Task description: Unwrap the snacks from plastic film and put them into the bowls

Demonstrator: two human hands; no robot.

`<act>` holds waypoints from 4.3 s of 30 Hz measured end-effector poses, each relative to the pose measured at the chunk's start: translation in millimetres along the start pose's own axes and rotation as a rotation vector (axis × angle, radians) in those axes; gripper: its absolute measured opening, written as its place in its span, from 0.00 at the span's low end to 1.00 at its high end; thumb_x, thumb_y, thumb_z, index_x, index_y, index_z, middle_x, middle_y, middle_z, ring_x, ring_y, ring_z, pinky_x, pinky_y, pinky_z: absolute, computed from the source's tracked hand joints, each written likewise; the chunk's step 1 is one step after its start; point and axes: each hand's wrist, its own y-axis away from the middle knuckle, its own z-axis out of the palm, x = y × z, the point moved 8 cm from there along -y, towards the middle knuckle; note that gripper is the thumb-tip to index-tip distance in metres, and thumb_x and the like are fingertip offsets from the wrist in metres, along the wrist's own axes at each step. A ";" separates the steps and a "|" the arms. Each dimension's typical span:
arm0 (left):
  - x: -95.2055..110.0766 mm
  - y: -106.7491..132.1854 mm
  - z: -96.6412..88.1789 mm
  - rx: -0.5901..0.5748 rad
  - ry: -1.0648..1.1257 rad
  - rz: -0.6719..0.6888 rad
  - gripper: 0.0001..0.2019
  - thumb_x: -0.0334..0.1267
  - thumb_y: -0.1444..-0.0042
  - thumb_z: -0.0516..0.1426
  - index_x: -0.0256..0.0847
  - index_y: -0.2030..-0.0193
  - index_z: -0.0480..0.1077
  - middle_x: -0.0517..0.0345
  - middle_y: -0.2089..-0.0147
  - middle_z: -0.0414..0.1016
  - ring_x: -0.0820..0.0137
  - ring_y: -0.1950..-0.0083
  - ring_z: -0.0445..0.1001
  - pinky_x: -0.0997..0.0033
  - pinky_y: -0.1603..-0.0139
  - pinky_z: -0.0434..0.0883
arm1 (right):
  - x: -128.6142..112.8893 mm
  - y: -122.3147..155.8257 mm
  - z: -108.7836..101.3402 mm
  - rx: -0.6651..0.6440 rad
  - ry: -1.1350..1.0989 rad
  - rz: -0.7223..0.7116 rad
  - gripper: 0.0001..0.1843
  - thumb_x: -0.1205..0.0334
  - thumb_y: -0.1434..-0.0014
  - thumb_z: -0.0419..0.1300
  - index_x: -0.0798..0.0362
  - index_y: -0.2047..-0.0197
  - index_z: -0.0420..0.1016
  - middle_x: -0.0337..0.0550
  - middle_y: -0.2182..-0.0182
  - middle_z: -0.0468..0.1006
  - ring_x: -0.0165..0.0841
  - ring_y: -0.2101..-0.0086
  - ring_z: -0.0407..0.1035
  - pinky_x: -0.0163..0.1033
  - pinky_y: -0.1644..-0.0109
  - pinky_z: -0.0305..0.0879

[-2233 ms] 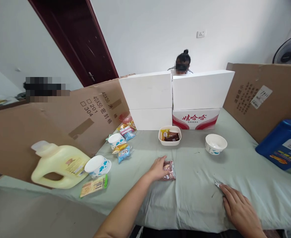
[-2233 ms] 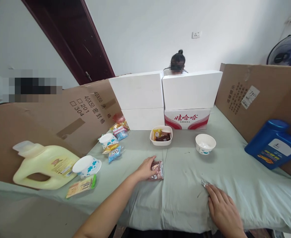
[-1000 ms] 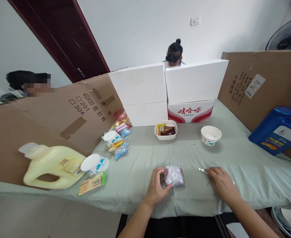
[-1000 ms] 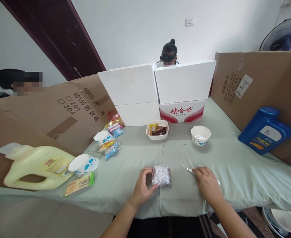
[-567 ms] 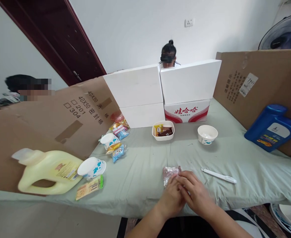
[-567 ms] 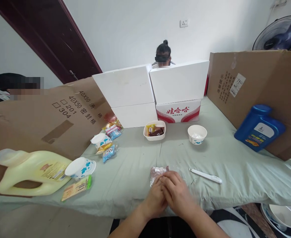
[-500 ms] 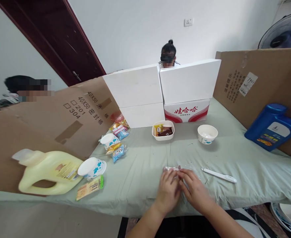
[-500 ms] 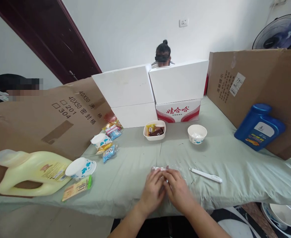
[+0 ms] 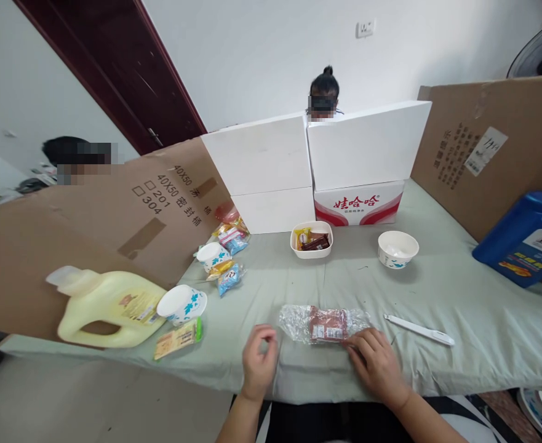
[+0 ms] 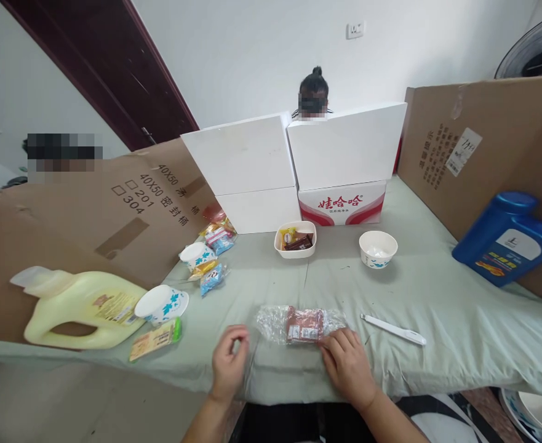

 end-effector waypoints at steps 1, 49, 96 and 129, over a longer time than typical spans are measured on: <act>24.0 2.6 16.2 -0.176 0.047 0.121 0.06 0.35 0.42 0.52 0.42 0.66 0.71 0.55 0.67 0.74 0.68 0.64 0.74 0.68 0.62 0.73 | -3.4 0.0 0.9 -0.018 -0.034 -0.018 0.07 0.65 0.36 0.52 0.50 0.58 0.70 0.42 0.65 0.74 0.35 0.62 0.67 0.44 0.56 0.65; 111.2 2.1 99.5 -0.804 -0.232 0.439 0.04 0.32 0.41 0.55 0.41 0.62 0.71 0.55 0.61 0.75 0.64 0.57 0.72 0.64 0.55 0.69 | -21.0 -3.0 -46.4 0.109 -0.273 -0.055 0.12 0.74 0.39 0.53 0.51 0.53 0.67 0.41 0.66 0.73 0.32 0.65 0.67 0.38 0.61 0.66; 99.5 -194.9 157.8 -0.467 -0.312 0.285 0.08 0.34 0.44 0.59 0.39 0.57 0.72 0.50 0.53 0.74 0.64 0.47 0.70 0.64 0.45 0.66 | 69.3 -22.0 29.0 -0.166 0.390 0.161 0.20 0.66 0.37 0.50 0.56 0.43 0.71 0.52 0.45 0.72 0.40 0.50 0.69 0.45 0.46 0.65; 30.1 24.4 32.4 -1.056 -0.014 -0.065 0.10 0.30 0.42 0.49 0.41 0.59 0.70 0.58 0.63 0.77 0.72 0.66 0.75 0.75 0.62 0.71 | 15.6 17.7 -43.1 -0.548 -0.313 0.075 0.10 0.59 0.37 0.51 0.50 0.63 0.72 0.47 0.56 0.76 0.40 0.49 0.67 0.47 0.47 0.66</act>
